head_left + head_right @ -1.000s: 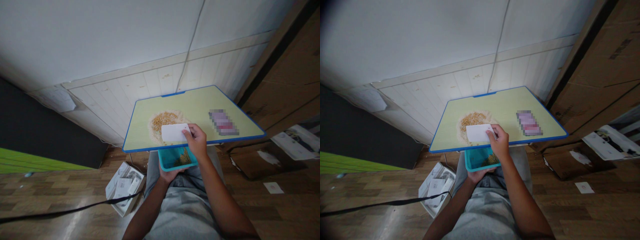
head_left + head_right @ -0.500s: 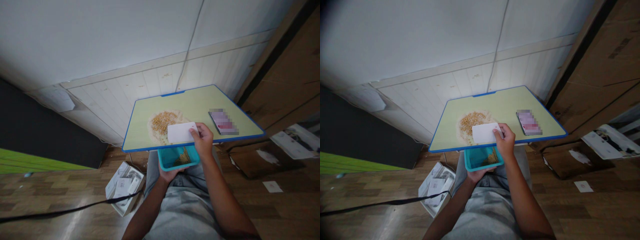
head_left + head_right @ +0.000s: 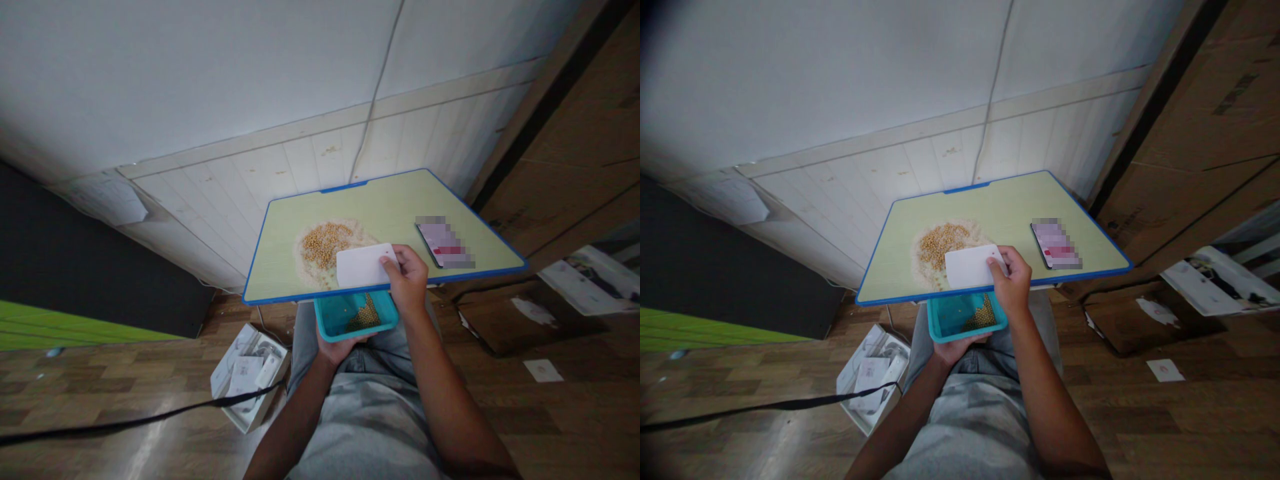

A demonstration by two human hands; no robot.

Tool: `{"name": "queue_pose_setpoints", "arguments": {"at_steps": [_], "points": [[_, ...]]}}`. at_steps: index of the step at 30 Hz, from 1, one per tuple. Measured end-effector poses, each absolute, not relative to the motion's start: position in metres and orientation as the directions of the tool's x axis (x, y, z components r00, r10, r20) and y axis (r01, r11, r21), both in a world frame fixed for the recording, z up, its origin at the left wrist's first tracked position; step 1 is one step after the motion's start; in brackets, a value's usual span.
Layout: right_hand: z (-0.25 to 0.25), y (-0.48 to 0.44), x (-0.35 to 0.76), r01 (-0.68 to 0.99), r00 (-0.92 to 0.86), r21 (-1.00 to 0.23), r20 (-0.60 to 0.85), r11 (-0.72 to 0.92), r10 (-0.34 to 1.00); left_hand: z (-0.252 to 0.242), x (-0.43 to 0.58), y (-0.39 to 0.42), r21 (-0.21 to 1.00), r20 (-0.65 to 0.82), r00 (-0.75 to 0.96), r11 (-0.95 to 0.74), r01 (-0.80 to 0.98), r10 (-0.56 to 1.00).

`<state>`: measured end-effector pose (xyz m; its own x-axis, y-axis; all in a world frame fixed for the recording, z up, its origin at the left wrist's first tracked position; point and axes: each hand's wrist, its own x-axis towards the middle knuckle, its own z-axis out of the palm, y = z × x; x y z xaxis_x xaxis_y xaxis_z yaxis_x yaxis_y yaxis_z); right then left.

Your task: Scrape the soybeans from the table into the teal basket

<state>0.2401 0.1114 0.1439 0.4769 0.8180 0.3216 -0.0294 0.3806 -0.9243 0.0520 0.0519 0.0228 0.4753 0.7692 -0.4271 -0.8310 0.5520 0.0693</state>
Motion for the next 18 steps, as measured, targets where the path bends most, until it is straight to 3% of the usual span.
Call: {"name": "queue_pose_setpoints", "arguments": {"at_steps": [10,18], "points": [[0.136,0.112,0.241,-0.023,0.372,-0.937,0.315,0.348,0.873,0.022,0.054,0.053,0.128,-0.429,0.463,0.559,-0.819,0.776],[0.137,0.114,0.254,0.041,0.528,-0.93,0.331,0.366,0.782,0.021,0.056,0.052,0.104,-0.435,0.46,0.55,-0.828,0.774]]}}
